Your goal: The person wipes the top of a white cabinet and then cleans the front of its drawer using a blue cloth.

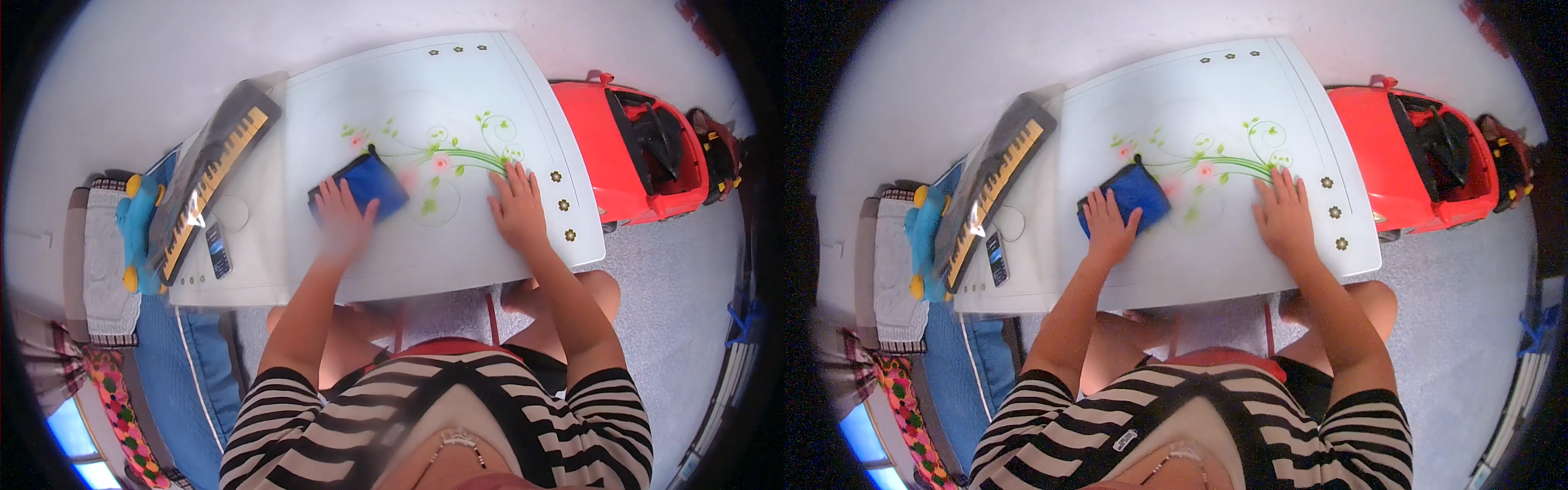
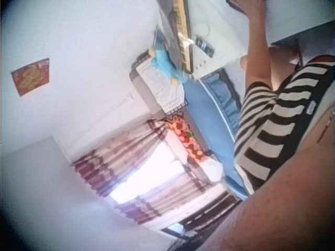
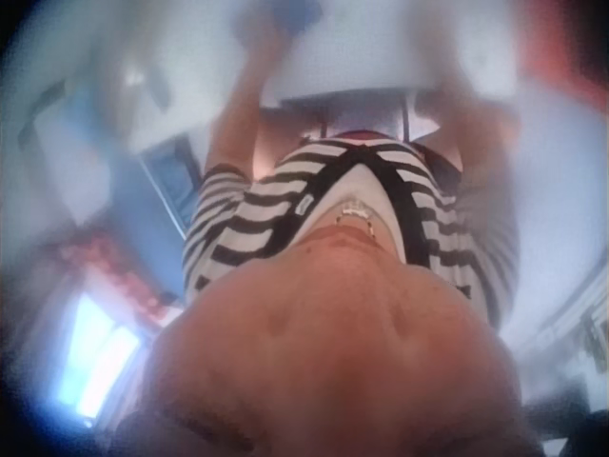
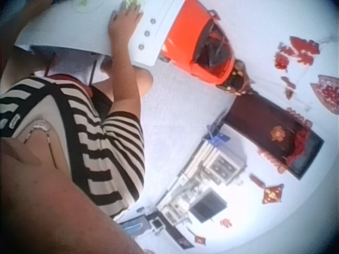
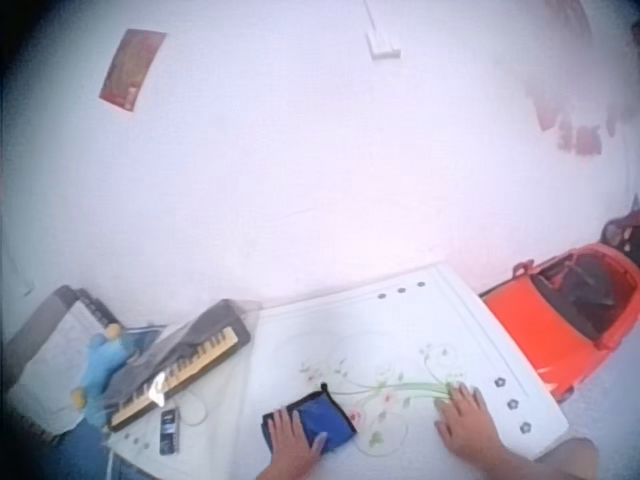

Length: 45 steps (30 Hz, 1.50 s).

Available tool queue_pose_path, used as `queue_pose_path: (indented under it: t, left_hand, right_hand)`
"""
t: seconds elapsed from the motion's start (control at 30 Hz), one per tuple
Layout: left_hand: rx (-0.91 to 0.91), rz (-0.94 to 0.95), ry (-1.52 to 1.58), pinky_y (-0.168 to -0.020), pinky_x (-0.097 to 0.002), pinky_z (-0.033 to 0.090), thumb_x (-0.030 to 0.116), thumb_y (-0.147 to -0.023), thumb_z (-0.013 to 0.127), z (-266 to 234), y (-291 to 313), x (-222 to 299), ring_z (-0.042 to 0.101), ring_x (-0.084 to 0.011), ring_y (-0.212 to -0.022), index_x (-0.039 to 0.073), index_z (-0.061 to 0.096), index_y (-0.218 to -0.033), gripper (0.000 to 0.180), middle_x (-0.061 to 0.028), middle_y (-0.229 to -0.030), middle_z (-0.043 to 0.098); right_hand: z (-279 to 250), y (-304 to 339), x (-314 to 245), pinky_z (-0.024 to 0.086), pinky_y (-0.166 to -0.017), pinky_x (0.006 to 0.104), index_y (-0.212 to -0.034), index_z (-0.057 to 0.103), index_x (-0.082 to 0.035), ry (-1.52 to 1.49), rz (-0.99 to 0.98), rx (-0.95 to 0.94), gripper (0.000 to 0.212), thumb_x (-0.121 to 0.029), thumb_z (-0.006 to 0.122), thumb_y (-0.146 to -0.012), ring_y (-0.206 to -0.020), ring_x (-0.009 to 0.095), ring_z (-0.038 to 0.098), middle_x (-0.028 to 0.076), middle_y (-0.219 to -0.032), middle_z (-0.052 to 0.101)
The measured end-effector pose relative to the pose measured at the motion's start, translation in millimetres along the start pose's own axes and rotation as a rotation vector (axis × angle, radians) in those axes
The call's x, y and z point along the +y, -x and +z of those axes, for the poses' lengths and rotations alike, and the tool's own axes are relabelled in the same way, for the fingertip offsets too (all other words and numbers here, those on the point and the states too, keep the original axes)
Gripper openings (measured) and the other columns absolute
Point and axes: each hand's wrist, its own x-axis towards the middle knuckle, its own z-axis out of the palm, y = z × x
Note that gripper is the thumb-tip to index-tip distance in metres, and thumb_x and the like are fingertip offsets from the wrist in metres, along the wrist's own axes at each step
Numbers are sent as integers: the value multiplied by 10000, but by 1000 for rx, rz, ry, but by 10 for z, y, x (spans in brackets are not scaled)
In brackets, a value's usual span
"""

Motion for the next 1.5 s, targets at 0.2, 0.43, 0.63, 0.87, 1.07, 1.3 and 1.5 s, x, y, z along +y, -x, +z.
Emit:
queue_pose_path:
  t: [0.2, 0.43, 0.63, 0.87, 1.07, 1.3, 1.5]
  left_hand:
    - [7, -214, -126, -1205, -611, 89, 733, -943, 430, 366, -1427, -258, 176, -507, -1494, 34, 283, -1572, 952, -369, -1577, 241]
    - [-143, -273, -200, -1207, -615, 50, 828, -906, 304, 507, -2589, -164, 128, -491, -1514, 318, 253, -1614, 874, -279, -1641, 188]
    - [-40, 23, -61, -1207, -633, 49, 774, -912, 387, 690, -2433, 748, 162, -503, -1504, 281, 357, -1580, 830, -285, -1618, 250]
    - [-23, 248, 85, -1188, -671, 41, 678, -922, 520, 263, -1123, 1084, 123, -508, -1509, 276, 393, -1563, 767, -300, -1626, 201]
    - [-218, 141, -16, -1168, -698, 40, 616, -911, 594, -307, 64, 741, 118, -492, -1514, 275, 379, -1566, 769, -287, -1636, 172]
    - [-170, 34, -69, -1168, -697, 40, 636, -911, 585, -344, 198, -82, 119, -456, -1524, 304, 355, -1574, 776, -253, -1646, 174]
    - [-185, -15, -120, -1174, -683, 66, 697, -931, 503, -108, -656, -590, 114, -430, -1534, 333, 312, -1588, 775, -225, -1655, 186]
  right_hand:
    - [-38, 6, 5, 202, -1224, 536, -1387, 553, -81, -10, 1, 8, 471, -246, 605, -948, -1453, 396, 350, 237, -1526, 423]
    - [-109, -30, -71, 185, -1229, 543, -1383, 553, -80, -22, 29, -69, 484, -215, 608, -921, -1471, 391, 324, 242, -1538, 403]
    - [-146, -52, -70, 180, -1230, 540, -1375, 558, -81, -7, 22, -75, 486, -233, 614, -916, -1476, 383, 320, 236, -1542, 402]
    - [-96, -13, -9, 213, -1214, 545, -1362, 570, -87, -5, -11, -8, 483, -238, 639, -908, -1459, 374, 350, 222, -1534, 420]
    - [9, 15, 39, 225, -1210, 546, -1364, 576, -89, -8, -31, 34, 474, -234, 635, -916, -1450, 377, 364, 222, -1511, 448]
    - [-25, 21, -1, 225, -1222, 509, -1393, 556, -83, 38, 3, 10, 464, -220, 605, -953, -1462, 352, 357, 205, -1533, 437]
    - [4, 27, 13, 232, -1211, 546, -1383, 550, -74, 36, -12, 3, 483, -228, 624, -932, -1448, 382, 362, 225, -1516, 439]
